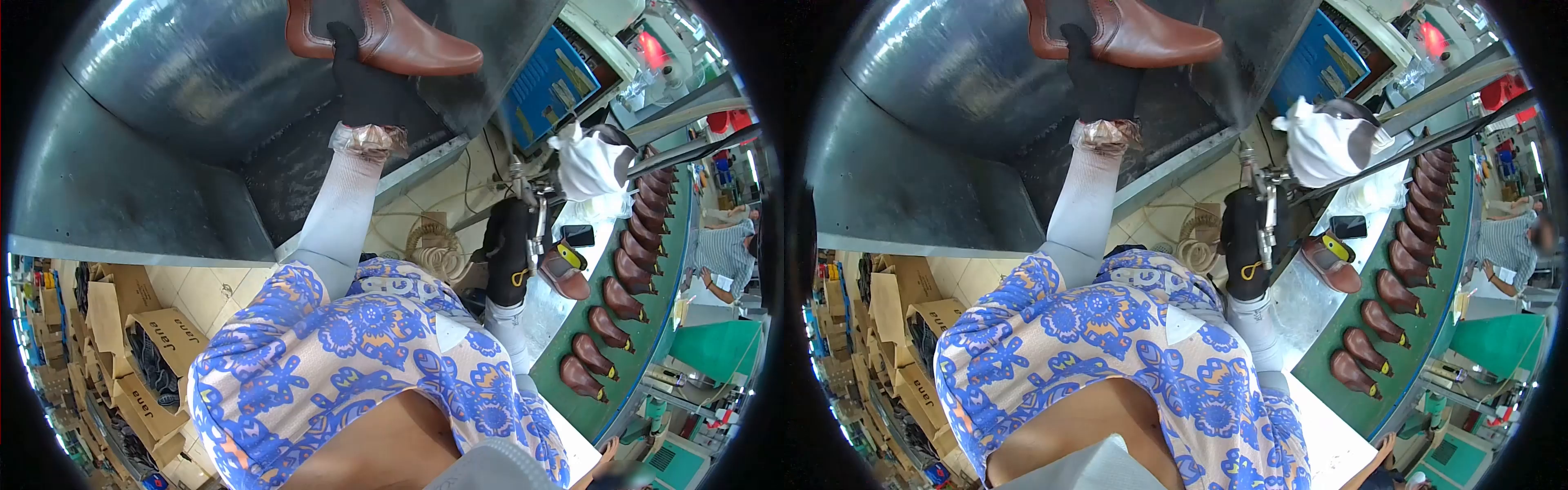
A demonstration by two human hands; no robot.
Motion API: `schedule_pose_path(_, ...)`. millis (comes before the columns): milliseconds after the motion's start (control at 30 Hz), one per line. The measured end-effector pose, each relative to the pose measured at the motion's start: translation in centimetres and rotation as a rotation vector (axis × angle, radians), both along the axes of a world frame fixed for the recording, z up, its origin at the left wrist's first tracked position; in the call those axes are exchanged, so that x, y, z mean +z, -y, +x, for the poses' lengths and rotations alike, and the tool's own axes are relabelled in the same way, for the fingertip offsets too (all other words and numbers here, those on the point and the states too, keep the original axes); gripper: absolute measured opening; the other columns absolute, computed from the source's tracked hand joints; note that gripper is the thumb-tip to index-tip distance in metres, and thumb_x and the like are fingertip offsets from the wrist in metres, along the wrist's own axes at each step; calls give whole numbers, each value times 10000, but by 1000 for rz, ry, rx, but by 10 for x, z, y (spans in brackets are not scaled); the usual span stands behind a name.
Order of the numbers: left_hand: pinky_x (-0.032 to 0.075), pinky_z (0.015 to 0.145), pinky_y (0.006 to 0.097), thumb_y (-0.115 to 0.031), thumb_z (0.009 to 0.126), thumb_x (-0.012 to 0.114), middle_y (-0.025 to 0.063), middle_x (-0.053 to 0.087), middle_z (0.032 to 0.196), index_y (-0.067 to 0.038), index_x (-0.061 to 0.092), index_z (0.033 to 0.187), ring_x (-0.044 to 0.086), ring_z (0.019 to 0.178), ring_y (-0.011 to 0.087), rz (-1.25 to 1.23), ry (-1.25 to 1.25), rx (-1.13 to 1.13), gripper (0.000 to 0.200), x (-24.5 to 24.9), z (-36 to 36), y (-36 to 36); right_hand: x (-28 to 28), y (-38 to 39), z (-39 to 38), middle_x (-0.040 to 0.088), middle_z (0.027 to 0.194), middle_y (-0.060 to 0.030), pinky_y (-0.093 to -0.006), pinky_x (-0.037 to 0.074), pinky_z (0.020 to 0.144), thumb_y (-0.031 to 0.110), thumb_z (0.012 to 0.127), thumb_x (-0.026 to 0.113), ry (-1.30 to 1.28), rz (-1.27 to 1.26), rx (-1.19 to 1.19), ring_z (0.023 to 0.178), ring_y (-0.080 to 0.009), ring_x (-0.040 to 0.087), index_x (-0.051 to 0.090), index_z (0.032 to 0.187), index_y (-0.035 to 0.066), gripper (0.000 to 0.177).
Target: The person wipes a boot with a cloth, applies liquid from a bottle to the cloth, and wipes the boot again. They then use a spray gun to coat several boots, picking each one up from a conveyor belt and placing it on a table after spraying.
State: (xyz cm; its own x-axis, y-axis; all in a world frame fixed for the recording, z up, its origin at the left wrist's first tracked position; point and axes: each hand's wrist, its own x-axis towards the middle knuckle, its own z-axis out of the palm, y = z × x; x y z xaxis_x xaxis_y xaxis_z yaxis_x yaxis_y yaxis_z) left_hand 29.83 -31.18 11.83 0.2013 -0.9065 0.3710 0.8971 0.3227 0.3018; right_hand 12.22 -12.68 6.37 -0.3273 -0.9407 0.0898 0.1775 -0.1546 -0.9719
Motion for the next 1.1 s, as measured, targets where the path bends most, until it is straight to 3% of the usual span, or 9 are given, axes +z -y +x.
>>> schedule_pose_path(167,338,1045,450,-512,878,543,62,482,1312,-99,400,1324,451,1215,245,-89,-14,-75,625,-10,4,14,12,-12,5,555,619,-45,-261,395,492,147,790,648,-292,-57,45,516,-137,537,564,857,26,162)
schedule_pose_path(200,334,1050,447,-523,883,526,66,473,1327,-94,393,1333,445,1223,249,-125,0,-50,636,-12,5,19,13,-9,3,581,689,-81,-280,432,555,130,762,657,-717,-234,45,584,-190,575,568,896,18,197)
schedule_pose_path(500,403,999,405,-480,929,464,100,509,1302,-72,406,1342,518,1153,260,-491,-6,-448,584,-47,43,57,18,8,-35,506,581,-5,-229,311,420,191,864,600,-12,-37,56,452,-62,438,535,790,38,182)
schedule_pose_path(633,407,994,406,-477,928,466,100,514,1294,-72,410,1338,522,1146,261,-541,10,-628,579,-53,54,64,32,0,-39,543,612,-22,-256,390,479,199,785,683,-803,-189,121,535,-91,522,563,803,40,200)
schedule_pose_path(767,411,989,407,-473,928,467,100,519,1285,-71,414,1333,527,1140,261,-516,27,-670,574,-54,63,62,25,9,-51,637,725,-80,-329,477,603,192,675,726,-469,-212,573,630,-225,622,619,782,62,199)
schedule_pose_path(800,412,988,408,-472,927,468,100,520,1283,-71,415,1332,528,1138,262,-507,35,-680,572,-54,64,63,31,13,-47,623,683,-71,-344,484,597,195,681,712,-950,-374,308,625,-242,624,632,800,76,187)
schedule_pose_path(833,413,987,408,-471,927,468,101,521,1281,-71,416,1331,529,1136,262,-504,40,-694,571,-54,64,67,44,18,-49,601,638,-60,-348,475,553,202,702,690,-745,-359,350,577,-244,610,624,788,81,162)
schedule_pose_path(967,417,981,410,-468,926,469,101,526,1273,-70,421,1326,533,1129,262,-482,48,-706,566,-52,66,69,58,28,-61,532,624,6,-216,331,441,432,817,614,-472,-116,412,485,-68,470,560,851,65,372)
schedule_pose_path(1100,422,976,411,-464,926,471,101,531,1264,-70,425,1322,537,1122,263,-456,54,-693,561,-47,69,77,37,28,-77,615,778,-49,-286,450,555,380,764,691,-1115,-564,449,637,-151,586,571,984,18,440)
